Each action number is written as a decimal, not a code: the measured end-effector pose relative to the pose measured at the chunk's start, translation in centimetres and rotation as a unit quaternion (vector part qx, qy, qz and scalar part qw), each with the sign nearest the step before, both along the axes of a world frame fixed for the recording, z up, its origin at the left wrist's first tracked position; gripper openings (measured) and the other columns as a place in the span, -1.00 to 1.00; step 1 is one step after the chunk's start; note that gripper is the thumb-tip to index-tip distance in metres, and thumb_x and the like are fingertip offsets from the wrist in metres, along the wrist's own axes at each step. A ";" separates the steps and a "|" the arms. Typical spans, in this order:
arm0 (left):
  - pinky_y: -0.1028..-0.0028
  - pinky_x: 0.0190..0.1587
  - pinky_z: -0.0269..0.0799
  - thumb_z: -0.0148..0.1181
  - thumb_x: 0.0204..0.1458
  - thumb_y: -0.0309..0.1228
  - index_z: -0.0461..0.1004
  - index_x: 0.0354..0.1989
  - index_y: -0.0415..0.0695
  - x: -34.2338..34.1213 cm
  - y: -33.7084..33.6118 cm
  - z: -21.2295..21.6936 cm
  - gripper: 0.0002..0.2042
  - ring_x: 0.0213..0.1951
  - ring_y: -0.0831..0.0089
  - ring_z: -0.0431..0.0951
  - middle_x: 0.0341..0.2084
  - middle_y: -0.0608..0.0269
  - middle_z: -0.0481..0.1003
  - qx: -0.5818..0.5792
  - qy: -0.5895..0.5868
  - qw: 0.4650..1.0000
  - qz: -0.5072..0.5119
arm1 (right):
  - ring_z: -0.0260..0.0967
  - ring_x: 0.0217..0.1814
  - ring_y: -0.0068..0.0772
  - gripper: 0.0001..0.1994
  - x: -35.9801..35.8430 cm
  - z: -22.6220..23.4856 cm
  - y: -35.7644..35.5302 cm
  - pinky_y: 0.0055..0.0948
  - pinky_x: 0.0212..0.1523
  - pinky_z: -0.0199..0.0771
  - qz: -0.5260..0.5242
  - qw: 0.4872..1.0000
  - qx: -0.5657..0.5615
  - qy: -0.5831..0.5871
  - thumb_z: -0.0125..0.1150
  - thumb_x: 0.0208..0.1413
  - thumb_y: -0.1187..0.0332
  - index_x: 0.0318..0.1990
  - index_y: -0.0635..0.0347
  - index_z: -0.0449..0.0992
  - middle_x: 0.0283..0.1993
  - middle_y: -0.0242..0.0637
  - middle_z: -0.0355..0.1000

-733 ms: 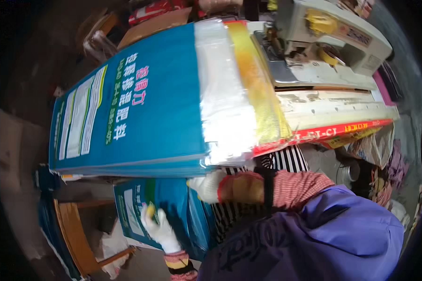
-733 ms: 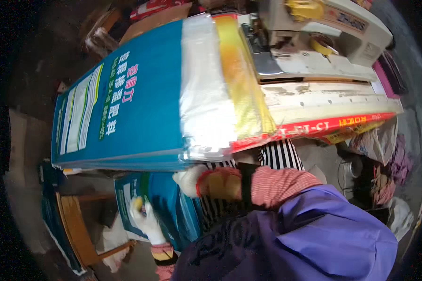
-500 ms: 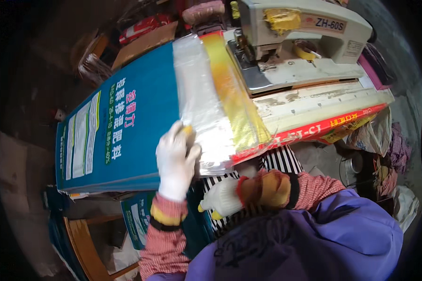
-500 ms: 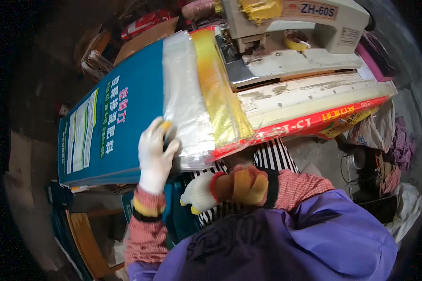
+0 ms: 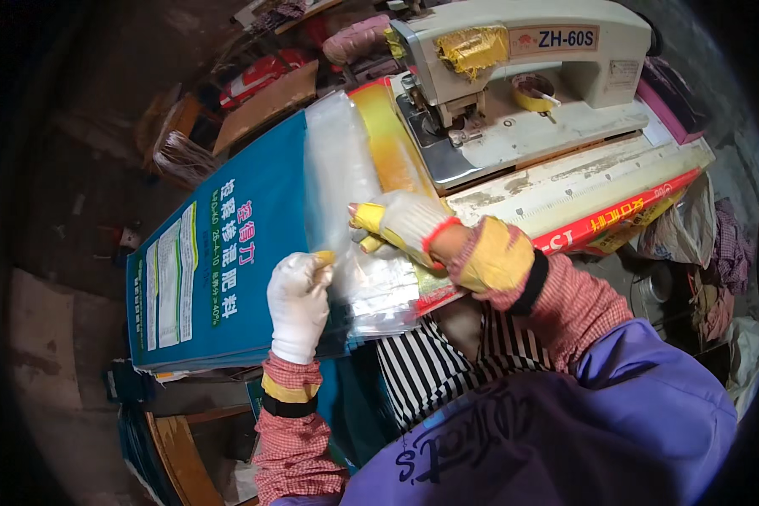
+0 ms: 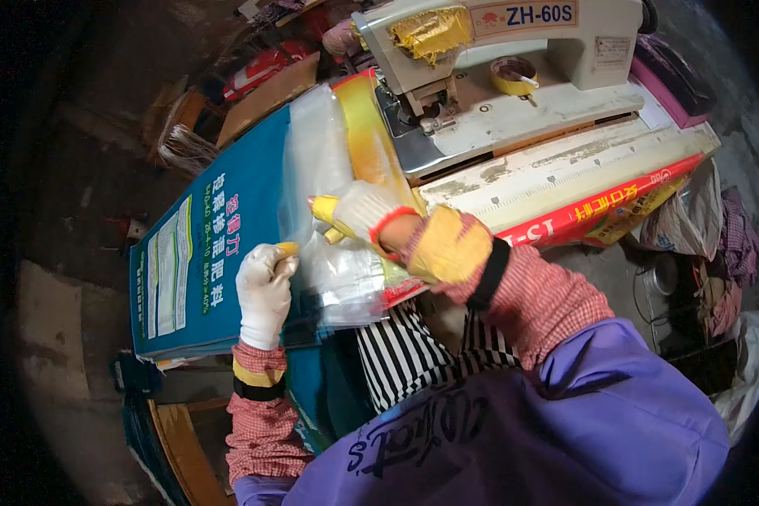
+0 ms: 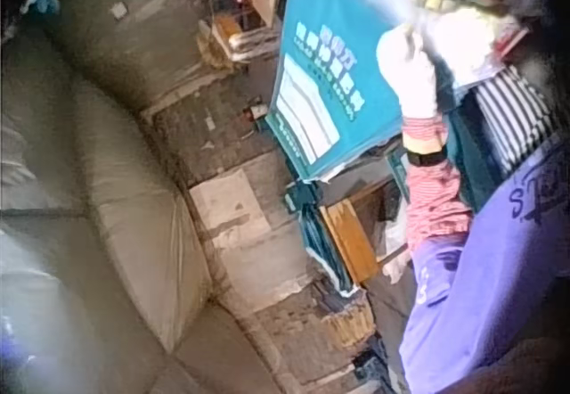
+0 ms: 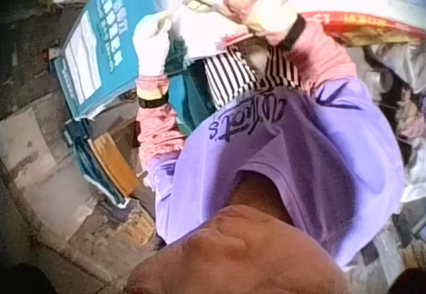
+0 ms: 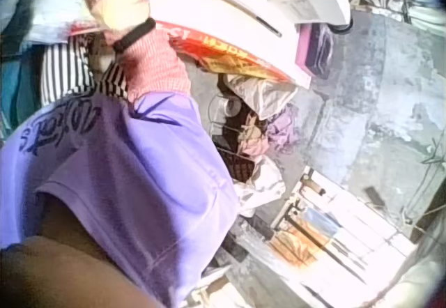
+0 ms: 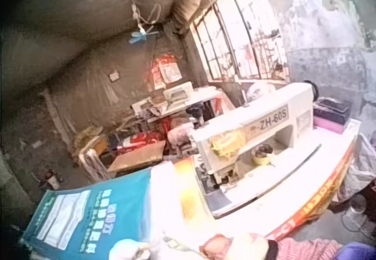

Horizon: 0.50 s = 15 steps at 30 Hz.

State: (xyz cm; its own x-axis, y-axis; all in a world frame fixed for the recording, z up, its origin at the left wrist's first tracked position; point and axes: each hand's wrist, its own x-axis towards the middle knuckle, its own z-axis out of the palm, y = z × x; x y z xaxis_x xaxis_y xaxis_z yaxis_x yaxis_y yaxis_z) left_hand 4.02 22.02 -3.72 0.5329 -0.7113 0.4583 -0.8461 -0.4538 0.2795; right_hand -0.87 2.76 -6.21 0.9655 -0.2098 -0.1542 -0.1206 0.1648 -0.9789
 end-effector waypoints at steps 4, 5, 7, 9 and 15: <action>0.37 -0.30 0.35 0.14 -0.19 -0.54 0.50 -0.41 -0.18 -0.5 -0.7 0.2 -0.87 -0.38 0.19 0.44 -0.52 0.16 0.43 0.049 -0.076 0.993 -0.077 | 0.28 -0.55 -0.43 -0.47 3.6 0.7 -0.1 -0.39 -0.50 0.31 0.057 0.969 -0.161 0.177 0.06 -0.01 -0.15 -0.38 0.24 0.50 -0.50 -0.31 0.41; 0.37 -0.30 0.35 0.14 -0.19 -0.54 0.50 -0.41 -0.18 -0.5 -0.5 0.3 -0.87 -0.38 0.19 0.44 -0.52 0.16 0.43 0.046 -0.079 0.993 -0.076 | 0.28 -0.56 -0.42 -0.47 4.3 0.5 0.1 -0.40 -0.51 0.30 0.041 0.972 -0.161 0.168 0.06 -0.01 -0.15 -0.43 0.24 0.50 -0.53 -0.29 0.40; 0.38 -0.30 0.34 0.14 -0.18 -0.52 0.50 -0.39 -0.17 -0.4 -0.4 0.2 -0.86 -0.38 0.18 0.44 -0.52 0.15 0.43 0.021 -0.002 0.998 -0.066 | 0.28 -0.56 -0.39 -0.47 5.9 -0.8 -0.1 -0.38 -0.51 0.30 0.028 0.977 -0.120 0.174 0.06 -0.02 -0.16 -0.44 0.24 0.50 -0.55 -0.29 0.40; 0.44 -0.36 0.33 0.14 -0.15 -0.52 0.50 -0.38 -0.19 0.2 0.1 0.2 -0.88 -0.44 0.29 0.43 -0.55 0.21 0.43 0.009 0.011 0.998 -0.059 | 0.29 -0.56 -0.36 -0.46 7.0 -0.3 -0.7 -0.36 -0.52 0.29 0.018 0.981 -0.079 0.178 0.07 -0.02 -0.17 -0.45 0.24 0.49 -0.56 -0.28 0.39; 0.71 -0.54 0.18 0.15 -0.01 -0.41 0.46 -0.32 -0.28 4.2 0.1 -0.3 -0.83 -0.58 0.75 0.28 -0.59 0.45 0.39 -0.173 0.381 0.902 0.106 | 0.21 -0.61 -0.38 -0.63 8.4 0.4 1.3 -0.39 -0.54 0.22 0.080 0.972 -0.156 0.157 0.27 -0.07 0.03 -0.50 0.22 0.50 -0.61 -0.33 0.34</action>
State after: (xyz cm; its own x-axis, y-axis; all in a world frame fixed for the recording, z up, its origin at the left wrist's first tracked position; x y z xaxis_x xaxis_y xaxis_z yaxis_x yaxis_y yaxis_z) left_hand 8.21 22.13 -3.98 0.8942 -0.4410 0.0768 -0.2533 -0.3571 0.8991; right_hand 7.51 4.08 -5.86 0.9049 -0.1444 -0.4004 -0.4219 -0.1801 -0.8886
